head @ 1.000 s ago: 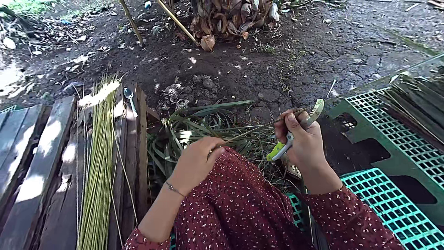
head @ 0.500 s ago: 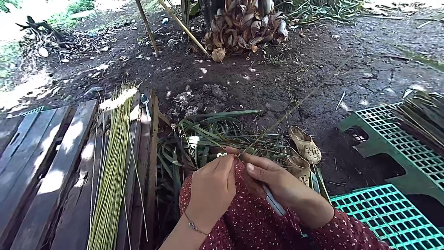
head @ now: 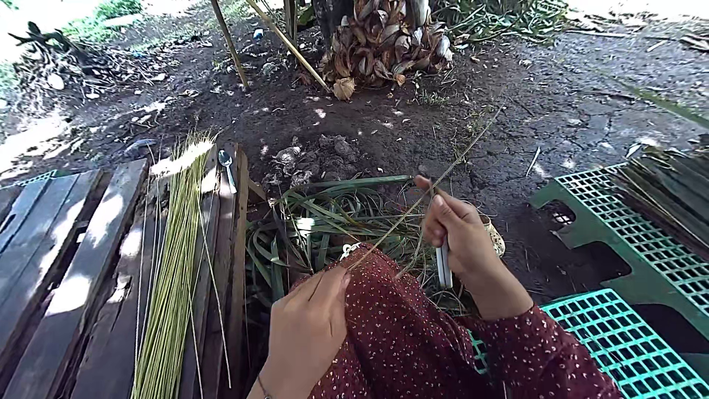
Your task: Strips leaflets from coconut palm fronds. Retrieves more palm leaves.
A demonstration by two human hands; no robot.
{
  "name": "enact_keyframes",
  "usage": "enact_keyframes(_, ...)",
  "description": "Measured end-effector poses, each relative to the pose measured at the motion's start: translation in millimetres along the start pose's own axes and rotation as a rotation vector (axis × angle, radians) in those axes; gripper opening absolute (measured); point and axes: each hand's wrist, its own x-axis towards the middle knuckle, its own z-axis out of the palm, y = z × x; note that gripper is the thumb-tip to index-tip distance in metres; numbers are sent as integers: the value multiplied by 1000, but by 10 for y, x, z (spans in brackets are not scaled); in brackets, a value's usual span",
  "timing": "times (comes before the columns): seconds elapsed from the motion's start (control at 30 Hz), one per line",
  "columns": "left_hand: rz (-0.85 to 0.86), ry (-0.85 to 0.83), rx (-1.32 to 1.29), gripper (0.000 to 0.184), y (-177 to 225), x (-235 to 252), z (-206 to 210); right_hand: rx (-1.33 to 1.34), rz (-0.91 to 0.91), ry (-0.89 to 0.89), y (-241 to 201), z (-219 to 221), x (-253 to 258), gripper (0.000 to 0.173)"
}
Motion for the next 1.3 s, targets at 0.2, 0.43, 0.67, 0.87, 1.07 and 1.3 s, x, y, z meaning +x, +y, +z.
enact_keyframes(0.2,-56,-148,-1,42,-318,-267,-424,21,-13,190,-86,-476,302,39)
enact_keyframes(0.43,-189,-438,55,39,-694,-332,-827,16,-90,342,-222,-759,396,38)
enact_keyframes(0.67,-289,-413,289,37,-211,107,-517,46,-62,83,-182,-166,45,44)
enact_keyframes(0.87,-302,-475,173,33,-551,64,-691,165,-159,207,-309,-537,30,41)
enact_keyframes(1.07,-85,-335,-13,37,-12,281,-415,138,-4,-200,-246,-182,-246,41)
enact_keyframes(1.3,23,-55,-44,32,347,405,-85,116,-84,-428,-110,130,-443,37)
